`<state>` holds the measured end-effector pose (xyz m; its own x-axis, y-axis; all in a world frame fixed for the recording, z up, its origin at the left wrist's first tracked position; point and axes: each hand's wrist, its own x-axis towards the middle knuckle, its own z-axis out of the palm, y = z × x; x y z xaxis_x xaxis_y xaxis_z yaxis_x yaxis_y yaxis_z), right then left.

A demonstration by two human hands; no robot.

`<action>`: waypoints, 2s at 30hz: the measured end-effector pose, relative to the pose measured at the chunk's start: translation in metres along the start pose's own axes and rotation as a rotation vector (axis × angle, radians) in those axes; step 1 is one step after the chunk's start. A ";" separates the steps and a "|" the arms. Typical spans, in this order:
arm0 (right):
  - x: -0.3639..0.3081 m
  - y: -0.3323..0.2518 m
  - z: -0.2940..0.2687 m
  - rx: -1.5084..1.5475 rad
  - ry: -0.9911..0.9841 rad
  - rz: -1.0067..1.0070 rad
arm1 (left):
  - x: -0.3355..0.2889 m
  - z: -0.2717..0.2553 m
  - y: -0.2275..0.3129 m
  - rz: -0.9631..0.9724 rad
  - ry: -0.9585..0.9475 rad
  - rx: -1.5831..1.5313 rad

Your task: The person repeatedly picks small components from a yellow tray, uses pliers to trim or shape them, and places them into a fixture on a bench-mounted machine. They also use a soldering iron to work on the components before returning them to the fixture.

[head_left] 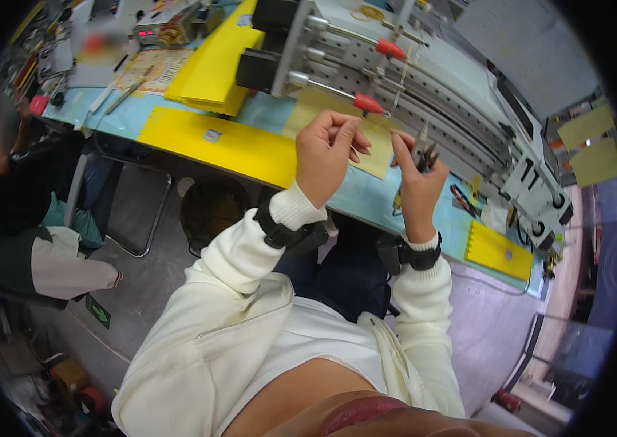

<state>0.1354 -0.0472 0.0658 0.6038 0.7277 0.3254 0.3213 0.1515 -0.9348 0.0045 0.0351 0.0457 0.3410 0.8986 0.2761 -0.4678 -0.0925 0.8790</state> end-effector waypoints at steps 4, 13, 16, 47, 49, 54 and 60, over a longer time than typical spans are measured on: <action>0.003 0.000 0.002 0.065 0.007 0.075 | -0.006 0.006 -0.001 -0.099 -0.056 -0.011; 0.014 0.008 0.012 0.365 0.036 0.191 | -0.005 0.010 -0.005 -0.143 -0.083 -0.026; 0.015 0.010 0.012 0.345 0.008 0.255 | -0.004 0.010 -0.006 -0.138 -0.083 -0.021; -0.002 0.008 0.015 0.207 -0.127 0.252 | 0.011 0.021 0.016 0.287 -0.096 0.743; -0.006 0.009 0.012 0.211 -0.170 0.260 | 0.015 0.024 0.016 0.348 -0.072 0.871; -0.013 0.012 0.010 0.246 -0.210 0.245 | 0.018 0.030 0.011 0.419 -0.003 1.063; -0.015 0.010 0.007 0.221 -0.218 0.217 | 0.023 0.032 0.000 0.573 0.049 1.120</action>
<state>0.1249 -0.0521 0.0510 0.4633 0.8804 0.1010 0.0236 0.1017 -0.9945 0.0379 0.0419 0.0647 0.2766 0.6216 0.7328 0.4168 -0.7647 0.4914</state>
